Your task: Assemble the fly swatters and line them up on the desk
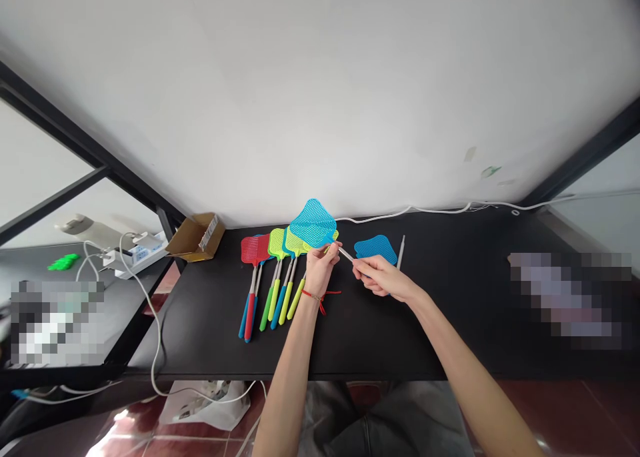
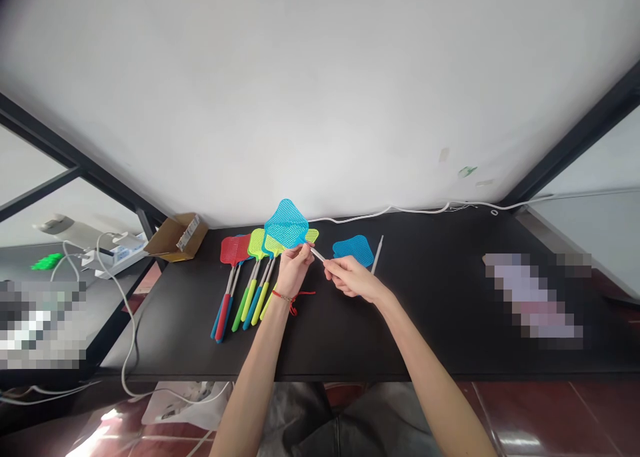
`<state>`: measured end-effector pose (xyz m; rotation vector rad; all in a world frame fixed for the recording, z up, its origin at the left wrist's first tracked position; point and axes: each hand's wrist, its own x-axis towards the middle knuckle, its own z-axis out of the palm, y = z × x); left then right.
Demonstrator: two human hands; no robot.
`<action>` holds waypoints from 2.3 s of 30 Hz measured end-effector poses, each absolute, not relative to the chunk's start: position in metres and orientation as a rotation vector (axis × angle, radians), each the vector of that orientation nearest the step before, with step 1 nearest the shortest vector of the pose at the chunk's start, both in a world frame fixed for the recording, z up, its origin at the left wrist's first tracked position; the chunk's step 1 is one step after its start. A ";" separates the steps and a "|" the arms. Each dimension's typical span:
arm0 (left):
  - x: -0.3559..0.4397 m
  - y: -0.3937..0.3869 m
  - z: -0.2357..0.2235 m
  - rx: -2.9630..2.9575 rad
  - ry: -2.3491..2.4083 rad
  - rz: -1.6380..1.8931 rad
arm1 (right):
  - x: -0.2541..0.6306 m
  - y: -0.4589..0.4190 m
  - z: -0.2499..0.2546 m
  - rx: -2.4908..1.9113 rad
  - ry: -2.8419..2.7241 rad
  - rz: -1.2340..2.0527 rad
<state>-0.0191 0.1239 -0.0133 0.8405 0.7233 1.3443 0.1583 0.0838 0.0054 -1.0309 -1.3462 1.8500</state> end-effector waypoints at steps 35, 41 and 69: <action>-0.025 0.125 -0.009 0.713 0.694 1.428 | 0.153 0.084 0.000 -1.083 -1.361 1.852; -0.028 0.128 -0.010 0.668 0.678 1.465 | 0.153 0.083 0.001 -1.080 -1.365 1.893; -0.066 0.144 -0.016 0.528 0.744 1.666 | 0.186 0.081 0.019 -1.155 -1.565 2.025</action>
